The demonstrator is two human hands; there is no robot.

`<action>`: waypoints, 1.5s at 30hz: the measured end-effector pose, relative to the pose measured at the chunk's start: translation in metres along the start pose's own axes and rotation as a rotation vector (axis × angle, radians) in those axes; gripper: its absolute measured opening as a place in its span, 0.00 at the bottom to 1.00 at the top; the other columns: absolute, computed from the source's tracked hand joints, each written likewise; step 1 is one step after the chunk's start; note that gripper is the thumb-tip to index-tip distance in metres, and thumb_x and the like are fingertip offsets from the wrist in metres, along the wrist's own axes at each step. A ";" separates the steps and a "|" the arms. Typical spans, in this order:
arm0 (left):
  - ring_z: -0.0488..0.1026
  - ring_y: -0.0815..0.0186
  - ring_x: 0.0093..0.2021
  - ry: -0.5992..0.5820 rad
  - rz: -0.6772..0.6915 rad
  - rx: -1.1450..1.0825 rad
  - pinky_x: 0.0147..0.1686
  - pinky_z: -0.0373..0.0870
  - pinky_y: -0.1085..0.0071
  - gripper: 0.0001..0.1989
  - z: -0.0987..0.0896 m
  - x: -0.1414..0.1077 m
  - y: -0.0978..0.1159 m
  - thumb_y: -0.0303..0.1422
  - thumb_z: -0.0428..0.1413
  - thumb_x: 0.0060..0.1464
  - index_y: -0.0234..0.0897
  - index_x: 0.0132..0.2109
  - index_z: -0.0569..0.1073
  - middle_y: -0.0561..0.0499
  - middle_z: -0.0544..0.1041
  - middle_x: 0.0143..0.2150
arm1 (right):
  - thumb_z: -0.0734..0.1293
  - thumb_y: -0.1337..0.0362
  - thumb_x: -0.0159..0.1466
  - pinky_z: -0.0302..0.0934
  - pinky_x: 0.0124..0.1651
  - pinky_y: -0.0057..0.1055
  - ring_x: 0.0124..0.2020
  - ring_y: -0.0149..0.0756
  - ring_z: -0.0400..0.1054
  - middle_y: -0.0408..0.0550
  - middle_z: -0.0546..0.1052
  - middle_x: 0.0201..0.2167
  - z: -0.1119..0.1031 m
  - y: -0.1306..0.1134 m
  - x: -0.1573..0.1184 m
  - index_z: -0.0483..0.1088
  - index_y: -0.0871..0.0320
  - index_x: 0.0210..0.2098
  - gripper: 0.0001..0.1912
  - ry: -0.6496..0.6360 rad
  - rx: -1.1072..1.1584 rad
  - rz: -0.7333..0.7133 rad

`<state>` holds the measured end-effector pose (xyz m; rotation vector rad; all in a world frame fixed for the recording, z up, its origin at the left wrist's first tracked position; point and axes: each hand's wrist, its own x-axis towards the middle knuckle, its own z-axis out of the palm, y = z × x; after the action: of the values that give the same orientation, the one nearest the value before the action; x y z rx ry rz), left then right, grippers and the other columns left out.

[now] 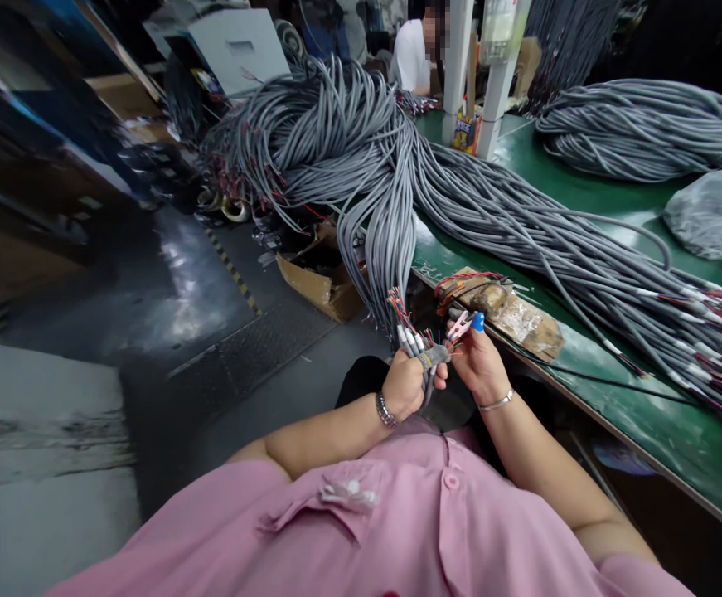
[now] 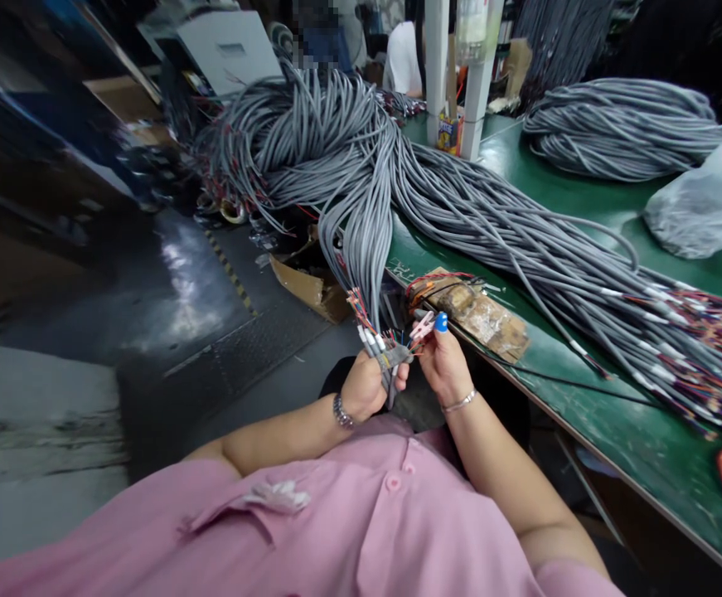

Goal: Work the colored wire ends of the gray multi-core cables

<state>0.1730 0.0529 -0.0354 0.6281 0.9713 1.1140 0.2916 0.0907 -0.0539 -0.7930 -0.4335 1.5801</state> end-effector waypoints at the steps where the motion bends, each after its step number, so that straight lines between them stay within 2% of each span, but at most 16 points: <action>1: 0.66 0.72 0.16 0.003 -0.001 -0.004 0.14 0.61 0.77 0.17 0.000 0.000 0.000 0.41 0.64 0.41 0.31 0.31 0.72 0.53 0.72 0.19 | 0.73 0.45 0.51 0.62 0.29 0.29 0.25 0.31 0.65 0.45 0.75 0.28 -0.001 0.001 0.000 0.72 0.56 0.29 0.20 -0.007 -0.004 -0.002; 8: 0.66 0.72 0.15 -0.020 0.014 -0.009 0.14 0.62 0.76 0.15 -0.005 -0.007 0.002 0.40 0.63 0.42 0.31 0.30 0.72 0.53 0.71 0.18 | 0.64 0.37 0.55 0.64 0.32 0.30 0.28 0.31 0.67 0.44 0.76 0.33 -0.011 0.001 -0.003 0.72 0.54 0.32 0.26 -0.129 0.055 0.087; 11: 0.66 0.72 0.15 -0.024 0.038 -0.021 0.15 0.62 0.76 0.14 -0.008 -0.009 0.003 0.39 0.62 0.43 0.32 0.30 0.72 0.53 0.72 0.18 | 0.67 0.42 0.56 0.64 0.32 0.28 0.30 0.30 0.68 0.45 0.77 0.34 -0.013 -0.003 -0.005 0.73 0.55 0.33 0.22 -0.134 0.063 0.113; 15: 0.66 0.72 0.15 -0.009 0.042 -0.042 0.15 0.62 0.76 0.14 -0.006 -0.007 0.004 0.39 0.62 0.43 0.31 0.30 0.72 0.52 0.72 0.19 | 0.70 0.51 0.57 0.63 0.31 0.24 0.29 0.28 0.67 0.43 0.76 0.32 -0.011 -0.006 -0.007 0.74 0.56 0.35 0.15 -0.112 0.011 0.058; 22: 0.66 0.73 0.17 0.035 0.031 -0.094 0.14 0.63 0.77 0.15 0.001 -0.001 0.005 0.38 0.64 0.40 0.31 0.31 0.72 0.52 0.72 0.22 | 0.70 0.49 0.58 0.65 0.33 0.26 0.29 0.28 0.67 0.43 0.76 0.32 -0.012 -0.004 -0.006 0.74 0.56 0.34 0.16 -0.130 0.038 0.048; 31: 0.66 0.73 0.16 0.026 0.021 -0.041 0.14 0.63 0.77 0.14 -0.004 0.003 -0.003 0.39 0.63 0.43 0.30 0.30 0.73 0.52 0.72 0.19 | 0.72 0.54 0.57 0.65 0.33 0.25 0.32 0.29 0.70 0.42 0.78 0.34 -0.013 -0.001 -0.002 0.74 0.55 0.34 0.12 -0.124 0.104 0.042; 34: 0.66 0.73 0.15 0.015 0.025 -0.038 0.14 0.62 0.77 0.15 -0.005 0.000 -0.002 0.40 0.63 0.43 0.31 0.31 0.72 0.53 0.72 0.19 | 0.71 0.51 0.57 0.66 0.33 0.26 0.32 0.30 0.71 0.42 0.78 0.35 -0.017 0.000 -0.003 0.73 0.54 0.33 0.13 -0.135 0.113 0.064; 40: 0.66 0.72 0.15 -0.013 0.051 -0.038 0.14 0.63 0.77 0.17 -0.009 -0.007 0.000 0.40 0.64 0.41 0.31 0.31 0.71 0.53 0.72 0.19 | 0.69 0.42 0.54 0.67 0.31 0.27 0.31 0.31 0.71 0.45 0.78 0.32 -0.019 -0.008 -0.004 0.73 0.56 0.33 0.22 -0.168 0.051 0.150; 45: 0.65 0.73 0.15 -0.001 0.063 -0.044 0.14 0.62 0.77 0.17 -0.008 -0.007 0.001 0.39 0.65 0.41 0.33 0.33 0.69 0.54 0.72 0.19 | 0.71 0.51 0.57 0.66 0.29 0.24 0.28 0.28 0.67 0.44 0.76 0.30 -0.013 -0.014 -0.006 0.73 0.57 0.34 0.15 -0.129 -0.048 0.069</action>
<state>0.1647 0.0462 -0.0363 0.6272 0.9291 1.1878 0.3106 0.0850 -0.0519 -0.7520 -0.5441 1.6966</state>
